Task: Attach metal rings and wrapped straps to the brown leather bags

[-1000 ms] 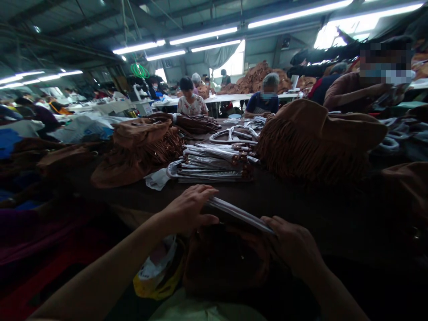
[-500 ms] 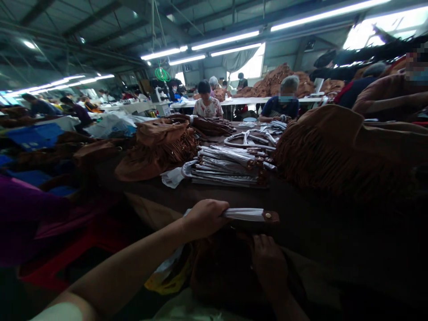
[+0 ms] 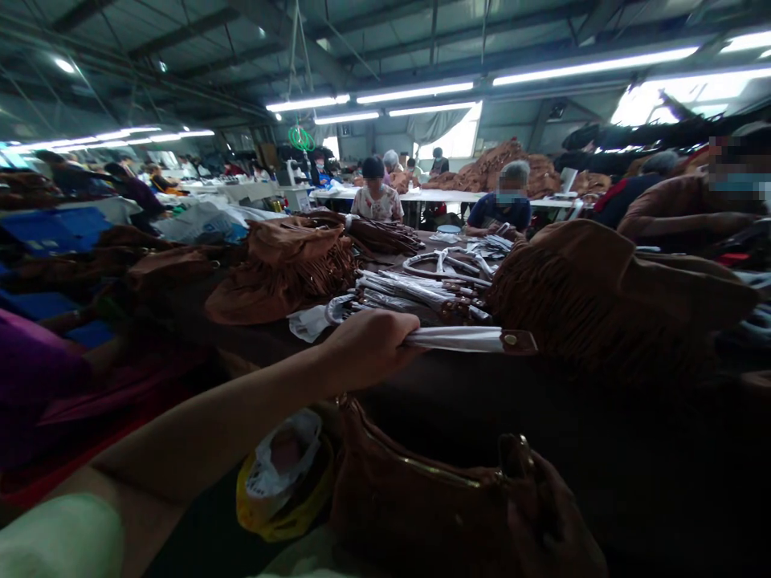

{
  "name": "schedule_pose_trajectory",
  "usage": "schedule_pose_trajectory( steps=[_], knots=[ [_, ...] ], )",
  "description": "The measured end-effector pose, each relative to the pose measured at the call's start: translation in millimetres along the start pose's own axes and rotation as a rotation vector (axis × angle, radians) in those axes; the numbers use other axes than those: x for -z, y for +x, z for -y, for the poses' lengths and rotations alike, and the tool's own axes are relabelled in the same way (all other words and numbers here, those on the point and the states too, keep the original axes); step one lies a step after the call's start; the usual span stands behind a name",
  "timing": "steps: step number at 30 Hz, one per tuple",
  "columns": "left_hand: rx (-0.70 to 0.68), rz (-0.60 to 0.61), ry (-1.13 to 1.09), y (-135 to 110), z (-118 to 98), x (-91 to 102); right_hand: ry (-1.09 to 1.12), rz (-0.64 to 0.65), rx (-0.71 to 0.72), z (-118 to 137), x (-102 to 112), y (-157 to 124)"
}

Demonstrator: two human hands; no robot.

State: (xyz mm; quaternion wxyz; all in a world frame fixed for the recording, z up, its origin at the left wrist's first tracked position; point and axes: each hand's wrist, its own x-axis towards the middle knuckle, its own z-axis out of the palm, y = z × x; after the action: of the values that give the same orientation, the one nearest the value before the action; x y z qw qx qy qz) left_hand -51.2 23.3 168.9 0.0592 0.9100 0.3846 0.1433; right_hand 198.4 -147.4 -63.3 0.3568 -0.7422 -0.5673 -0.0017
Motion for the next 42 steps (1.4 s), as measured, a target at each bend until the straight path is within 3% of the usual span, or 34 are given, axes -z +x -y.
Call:
schedule_pose_trajectory(
  steps=[3, 8, 10, 15, 20, 24, 27, 30, 33, 36, 39, 42],
  knots=[
    [-0.024, 0.007, 0.061, 6, -3, -13.0, 0.0, 0.027, -0.135, 1, -3, 0],
    [-0.062, 0.272, 0.164, -9, 7, -90.0, 0.028, 0.243, -0.086, 13, -11, 7],
    [-0.059, 0.31, 0.158, -16, 10, -107.8, 0.095, 0.28, -0.08, 16, -4, 17],
    [-0.041, 0.299, 0.153, -19, 10, -102.7, 0.393, 0.227, -0.189, 20, 14, 49],
    [-0.044, 0.32, 0.134, -18, 17, -99.4, 0.801, 0.382, -0.344, 51, 12, 72],
    [-0.137, 0.304, 0.062, -12, 12, -95.2, 0.931, 0.429, -0.441, 77, 11, 83],
    [-0.262, 0.198, -0.062, 2, -8, -85.8, 0.849, 0.431, -0.337, 83, 12, 89],
    [-0.238, 0.33, -0.106, 20, -24, -81.4, 0.718, 0.367, -0.22, 76, 15, 94],
    [-0.112, 0.54, -0.197, 34, -22, -87.3, 0.581, 0.28, -0.182, 58, 14, 97],
    [0.059, 0.617, -0.432, 41, -8, -101.7, 0.371, 0.247, -0.01, 44, 4, 93],
    [0.191, 0.611, -0.635, 43, 3, -120.6, 0.132, 0.223, 0.122, 41, -12, 85],
    [0.285, 0.522, -0.657, 44, 7, -139.6, 0.042, 0.198, 0.141, 44, -27, 76]
  ],
)
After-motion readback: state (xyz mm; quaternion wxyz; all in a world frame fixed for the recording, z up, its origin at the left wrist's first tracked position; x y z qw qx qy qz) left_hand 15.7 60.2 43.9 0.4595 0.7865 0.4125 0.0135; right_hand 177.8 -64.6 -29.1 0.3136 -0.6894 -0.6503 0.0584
